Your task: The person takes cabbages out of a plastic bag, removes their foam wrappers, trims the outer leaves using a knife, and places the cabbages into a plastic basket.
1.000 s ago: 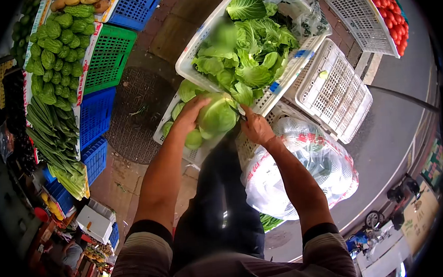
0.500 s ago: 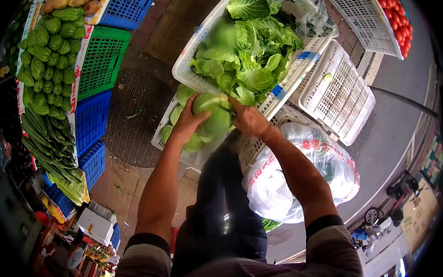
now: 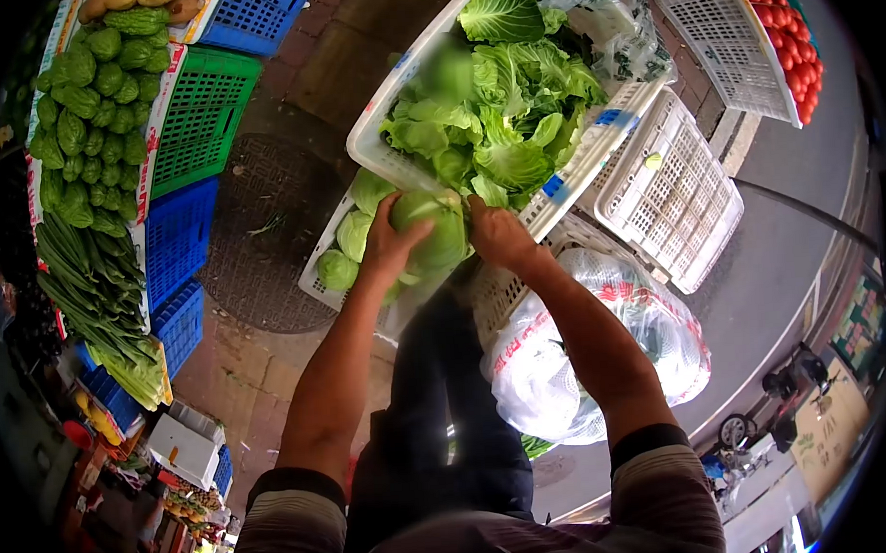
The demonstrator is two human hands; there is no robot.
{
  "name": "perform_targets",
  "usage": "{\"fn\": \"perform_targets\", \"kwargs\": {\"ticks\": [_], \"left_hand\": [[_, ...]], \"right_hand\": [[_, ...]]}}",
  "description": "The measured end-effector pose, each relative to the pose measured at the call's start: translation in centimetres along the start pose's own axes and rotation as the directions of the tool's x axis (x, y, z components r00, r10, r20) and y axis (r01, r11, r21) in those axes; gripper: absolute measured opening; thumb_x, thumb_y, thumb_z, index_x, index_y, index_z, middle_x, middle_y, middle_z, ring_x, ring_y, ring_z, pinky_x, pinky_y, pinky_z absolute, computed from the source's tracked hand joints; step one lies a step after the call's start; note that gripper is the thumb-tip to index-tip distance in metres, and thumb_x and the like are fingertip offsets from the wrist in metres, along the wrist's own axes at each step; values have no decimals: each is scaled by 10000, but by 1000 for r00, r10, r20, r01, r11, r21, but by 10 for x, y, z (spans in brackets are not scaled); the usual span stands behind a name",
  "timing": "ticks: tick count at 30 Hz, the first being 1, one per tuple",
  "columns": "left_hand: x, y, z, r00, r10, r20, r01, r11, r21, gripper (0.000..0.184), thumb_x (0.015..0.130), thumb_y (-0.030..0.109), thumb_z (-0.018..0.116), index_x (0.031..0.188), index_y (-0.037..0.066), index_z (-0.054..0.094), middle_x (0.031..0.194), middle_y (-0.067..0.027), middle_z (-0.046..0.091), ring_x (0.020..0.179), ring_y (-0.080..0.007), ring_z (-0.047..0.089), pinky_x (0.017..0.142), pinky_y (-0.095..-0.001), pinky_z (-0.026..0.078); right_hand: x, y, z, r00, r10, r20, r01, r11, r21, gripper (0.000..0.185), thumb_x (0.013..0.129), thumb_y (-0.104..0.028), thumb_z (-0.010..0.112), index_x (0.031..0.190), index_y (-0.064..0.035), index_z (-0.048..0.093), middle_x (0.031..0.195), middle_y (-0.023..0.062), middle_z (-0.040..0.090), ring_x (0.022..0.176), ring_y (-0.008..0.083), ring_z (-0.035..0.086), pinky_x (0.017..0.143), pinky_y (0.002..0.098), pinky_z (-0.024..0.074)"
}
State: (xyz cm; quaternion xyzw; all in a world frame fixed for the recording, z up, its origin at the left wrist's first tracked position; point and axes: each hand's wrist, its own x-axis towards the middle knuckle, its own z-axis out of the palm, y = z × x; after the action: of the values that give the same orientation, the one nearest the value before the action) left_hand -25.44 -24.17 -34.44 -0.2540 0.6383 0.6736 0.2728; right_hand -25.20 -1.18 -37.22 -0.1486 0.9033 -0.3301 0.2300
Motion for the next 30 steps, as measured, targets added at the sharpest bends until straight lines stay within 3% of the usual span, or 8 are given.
{"fn": "perform_targets", "kwargs": {"ticks": [7, 9, 12, 14, 15, 19, 24, 30], "left_hand": [[-6, 24, 18, 998, -41, -47, 40, 999, -9, 714, 771, 229, 852, 1347, -3, 499, 1250, -144, 602, 1085, -213, 610, 931, -339, 516], [-13, 3, 25, 990, 140, -34, -128, 965, 228, 730, 753, 227, 865, 1345, 4, 499, 1257, -147, 592, 1088, -224, 611, 921, -347, 526], [1, -21, 14, 983, 185, -23, -174, 956, 237, 786, 718, 234, 888, 1357, 24, 481, 1262, -146, 578, 1095, -237, 611, 916, -365, 536], [-15, 2, 14, 999, 41, 14, -42, 992, 116, 800, 715, 241, 889, 1363, 31, 469, 1258, -143, 582, 1093, -236, 612, 922, -367, 534], [-20, 14, 14, 998, 35, 54, -38, 997, 68, 801, 712, 240, 888, 1358, 35, 462, 1257, -136, 586, 1091, -232, 613, 937, -367, 524], [-24, 11, 14, 996, 60, 64, -67, 990, 125, 781, 718, 226, 878, 1349, 41, 457, 1261, -128, 575, 1106, -224, 596, 954, -372, 510], [-44, 16, 15, 983, 140, 122, -143, 989, 21, 908, 733, 238, 862, 1462, 47, 355, 1351, -127, 508, 1241, -224, 510, 1058, -371, 433], [-70, 108, 36, 966, 136, 218, -111, 986, -125, 827, 770, 219, 805, 1478, 36, 417, 1349, -100, 540, 1230, -204, 533, 1028, -342, 460]], "right_hand": [[15, 8, -6, 965, 154, 212, -138, 986, -90, 321, 844, -84, 572, 1127, 45, 491, 791, 287, 670, 787, 482, 670, 717, 551, 533], [11, 59, 47, 868, 282, 409, -183, 947, -264, 260, 893, -176, 591, 1076, -19, 688, 983, 212, 695, 953, 424, 694, 833, 483, 566], [-6, 21, 15, 885, 455, 98, -448, 890, -81, 238, 847, -93, 545, 1035, 42, 599, 975, 316, 682, 953, 467, 679, 840, 551, 532], [-26, 56, 47, 891, 437, 126, -438, 899, -26, 267, 864, -320, 672, 966, -76, 710, 1124, 192, 672, 1072, 396, 648, 923, 480, 530], [-35, 59, 40, 964, 230, 131, -228, 973, -28, 280, 860, -337, 683, 977, -83, 705, 1143, 186, 668, 1075, 391, 640, 925, 470, 528], [-30, 46, 41, 951, 309, -5, -195, 610, 768, 312, 899, -279, 692, 1105, -44, 703, 963, 86, 673, 879, 210, 628, 742, 313, 513], [-28, -23, -15, 831, 542, 123, -364, 364, 857, 451, 925, -317, 719, 1245, -7, 646, 954, 32, 679, 805, 92, 567, 695, 229, 468], [-46, -77, -120, 838, 545, -34, -257, 450, 855, 613, 923, -353, 714, 1353, 46, 539, 1101, 127, 698, 912, 152, 647, 774, 278, 522]]}}
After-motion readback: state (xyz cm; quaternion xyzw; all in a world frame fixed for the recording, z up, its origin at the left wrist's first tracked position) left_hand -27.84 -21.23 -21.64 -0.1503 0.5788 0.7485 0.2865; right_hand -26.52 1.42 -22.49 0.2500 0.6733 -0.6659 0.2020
